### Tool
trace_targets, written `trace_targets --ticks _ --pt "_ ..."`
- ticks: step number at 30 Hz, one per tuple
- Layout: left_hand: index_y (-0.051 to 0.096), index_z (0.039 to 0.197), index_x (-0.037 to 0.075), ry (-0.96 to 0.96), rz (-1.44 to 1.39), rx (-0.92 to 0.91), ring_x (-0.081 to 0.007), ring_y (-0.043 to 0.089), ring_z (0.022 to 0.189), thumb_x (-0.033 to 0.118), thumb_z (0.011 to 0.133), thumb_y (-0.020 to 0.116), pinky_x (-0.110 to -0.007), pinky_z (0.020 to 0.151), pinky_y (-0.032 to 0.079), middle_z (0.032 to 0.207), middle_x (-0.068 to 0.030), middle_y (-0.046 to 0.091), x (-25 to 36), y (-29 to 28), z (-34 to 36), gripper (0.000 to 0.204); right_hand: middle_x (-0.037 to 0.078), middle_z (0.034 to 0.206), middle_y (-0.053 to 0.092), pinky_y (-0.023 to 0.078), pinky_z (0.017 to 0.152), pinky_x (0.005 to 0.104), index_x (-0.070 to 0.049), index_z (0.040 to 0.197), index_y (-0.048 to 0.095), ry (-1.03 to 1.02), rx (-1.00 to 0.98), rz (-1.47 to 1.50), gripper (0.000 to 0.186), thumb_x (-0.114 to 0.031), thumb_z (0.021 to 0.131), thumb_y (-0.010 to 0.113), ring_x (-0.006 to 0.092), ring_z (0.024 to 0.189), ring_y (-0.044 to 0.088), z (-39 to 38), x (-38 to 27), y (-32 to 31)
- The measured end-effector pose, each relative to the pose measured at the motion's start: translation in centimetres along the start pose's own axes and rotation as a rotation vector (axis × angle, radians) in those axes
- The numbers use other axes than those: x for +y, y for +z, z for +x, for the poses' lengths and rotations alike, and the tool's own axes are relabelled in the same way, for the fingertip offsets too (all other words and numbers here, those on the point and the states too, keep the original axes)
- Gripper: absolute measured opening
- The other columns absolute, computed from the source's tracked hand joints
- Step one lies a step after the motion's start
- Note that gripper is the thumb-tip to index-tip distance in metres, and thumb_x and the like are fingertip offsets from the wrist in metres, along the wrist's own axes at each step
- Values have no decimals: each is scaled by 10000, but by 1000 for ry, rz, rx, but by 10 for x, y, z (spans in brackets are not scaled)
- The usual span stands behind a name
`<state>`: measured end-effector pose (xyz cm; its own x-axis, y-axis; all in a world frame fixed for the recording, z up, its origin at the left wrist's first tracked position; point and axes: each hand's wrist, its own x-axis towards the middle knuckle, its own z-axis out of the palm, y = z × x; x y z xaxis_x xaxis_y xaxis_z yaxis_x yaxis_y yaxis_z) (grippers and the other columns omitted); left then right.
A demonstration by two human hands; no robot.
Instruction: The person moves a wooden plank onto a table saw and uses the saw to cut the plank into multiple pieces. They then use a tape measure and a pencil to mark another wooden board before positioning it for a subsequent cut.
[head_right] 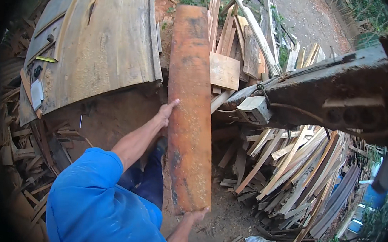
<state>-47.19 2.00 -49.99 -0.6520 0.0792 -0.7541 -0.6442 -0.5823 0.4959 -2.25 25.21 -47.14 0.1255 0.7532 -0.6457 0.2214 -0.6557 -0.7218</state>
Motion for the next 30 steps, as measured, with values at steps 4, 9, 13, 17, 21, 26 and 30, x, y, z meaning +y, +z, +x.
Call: trace_targets --ticks 4,9,13,17,21,26,30 --pt "591 1314 -26 -19 -11 10 -327 673 1091 371 888 755 -508 979 526 1218 -191 685 4 -24 49 606 172 1435 548 443 1076 550 -8 1414 505 -22 -127 22 617 -495 1041 441 385 1295 541 4 -10 43" --pt "433 1455 -78 -58 177 4 -320 446 1395 544 933 652 -493 1172 319 1491 -215 491 -21 -90 86 841 169 1467 527 411 1108 534 -45 1452 481 -62 -333 6 651 -544 1062 329 378 1334 508 -6 -14 84" --pt "404 1478 -28 -135 248 -69 -336 428 1402 646 951 561 -520 1131 358 1496 -202 476 -57 -96 47 870 172 1498 493 379 1131 537 -55 1468 466 -8 -351 33 668 -563 1057 330 380 1361 476 7 -9 119" --pt "538 1349 23 -348 513 -56 -246 640 1016 610 991 531 -389 872 534 1148 -157 658 -60 -118 -12 688 176 1561 409 338 1159 538 -65 1517 395 159 -545 109 675 -558 1063 317 387 1407 410 8 12 151" --pt "670 1146 12 -364 855 -48 -215 655 873 570 969 581 -346 823 527 919 -107 693 -66 -179 -45 592 176 1585 372 321 1165 557 -69 1541 347 163 -562 44 671 -545 1070 305 396 1417 392 2 21 198" --pt "730 1039 12 -188 1255 85 -319 697 989 506 925 621 -417 884 527 1008 -185 736 -70 -277 -67 518 182 1537 418 346 1151 543 -47 1489 391 188 -652 57 596 -478 1082 332 378 1389 427 -25 25 262" --pt "720 1121 23 -188 1503 7 -384 658 1115 500 901 624 -471 960 501 1125 -229 711 -61 -252 -85 534 145 1457 504 400 1110 519 -47 1472 414 -74 -751 -38 560 -441 1074 429 340 1324 494 -7 22 291"
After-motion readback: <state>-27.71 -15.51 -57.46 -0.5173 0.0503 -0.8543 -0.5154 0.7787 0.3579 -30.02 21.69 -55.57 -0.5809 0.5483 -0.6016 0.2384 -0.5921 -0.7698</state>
